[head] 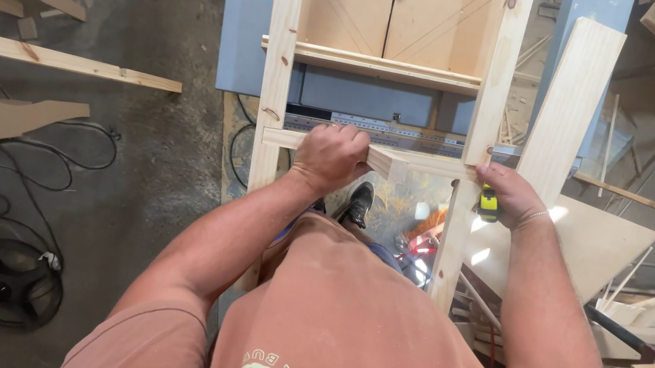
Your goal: Measuring wooden slats, assembling a frame, and sanding the wood surface
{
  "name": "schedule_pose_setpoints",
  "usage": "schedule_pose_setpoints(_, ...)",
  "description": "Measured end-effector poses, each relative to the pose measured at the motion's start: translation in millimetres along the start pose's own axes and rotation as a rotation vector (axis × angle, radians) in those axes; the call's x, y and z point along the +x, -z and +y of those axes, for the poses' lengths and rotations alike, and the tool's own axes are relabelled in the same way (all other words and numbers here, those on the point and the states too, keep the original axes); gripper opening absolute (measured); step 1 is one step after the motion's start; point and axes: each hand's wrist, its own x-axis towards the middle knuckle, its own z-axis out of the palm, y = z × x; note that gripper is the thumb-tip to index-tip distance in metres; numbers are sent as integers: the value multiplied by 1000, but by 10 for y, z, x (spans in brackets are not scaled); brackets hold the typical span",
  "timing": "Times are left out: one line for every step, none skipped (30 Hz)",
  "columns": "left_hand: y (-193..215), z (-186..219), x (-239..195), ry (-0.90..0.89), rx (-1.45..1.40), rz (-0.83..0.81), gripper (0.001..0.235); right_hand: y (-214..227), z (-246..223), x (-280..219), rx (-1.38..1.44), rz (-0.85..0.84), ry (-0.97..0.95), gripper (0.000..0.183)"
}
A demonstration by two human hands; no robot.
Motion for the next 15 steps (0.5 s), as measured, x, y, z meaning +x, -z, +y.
schedule_pose_setpoints(-8, -12, -5, 1, 7, -2, 44, -8, -10, 2, -11, -9, -11, 27)
schedule_pose_setpoints(-11, -3, -11, 1, 9, -2, 44, -14, -1, -4, -11, -12, -10, 27)
schedule_pose_setpoints(-15, 8, -15, 18, 6, -2, 45, -17, 8, -10, -16, -5, -6, 26)
schedule_pose_setpoints(-32, 15, 5, 30, 1, 3, 46, -8, 2, -11, -20, 6, 4, 26)
schedule_pose_setpoints(42, 12, 18, 27, 3, 8, 46, -68, -29, -40, -20, 7, 10, 26)
schedule_pose_setpoints(112, 20, 44, 30, -22, -19, 48, -115, -68, -88, -33, 12, 28, 26)
schedule_pose_setpoints(181, 29, 70, 32, -47, -46, 50, -160, -108, -135, -45, 18, 45, 26)
schedule_pose_setpoints(179, 23, 62, 25, -53, -40, 50, -159, -95, -154, -45, 28, 51, 26)
schedule_pose_setpoints(175, 18, 55, 16, -48, -48, 52, -155, -83, -171, -64, 34, 68, 25)
schedule_pose_setpoints(160, 8, 67, 4, -42, -53, 53, -144, -84, -183, -83, 43, 88, 25)
schedule_pose_setpoints(136, -1, 55, -6, -49, -44, 53, -165, -98, -224, -83, 55, 97, 25)
schedule_pose_setpoints(121, -8, 36, -5, -47, -62, 53, -193, -108, -276, -96, 63, 87, 26)
schedule_pose_setpoints(103, -16, 18, -4, -45, -80, 54, -221, -118, -323, -108, 71, 76, 27)
schedule_pose_setpoints(108, -13, 25, -12, -52, -75, 54, -281, -176, -383, -107, 82, 80, 27)
schedule_pose_setpoints(111, -10, 32, -7, -53, -91, 53, -343, -233, -441, -130, 119, 92, 30)
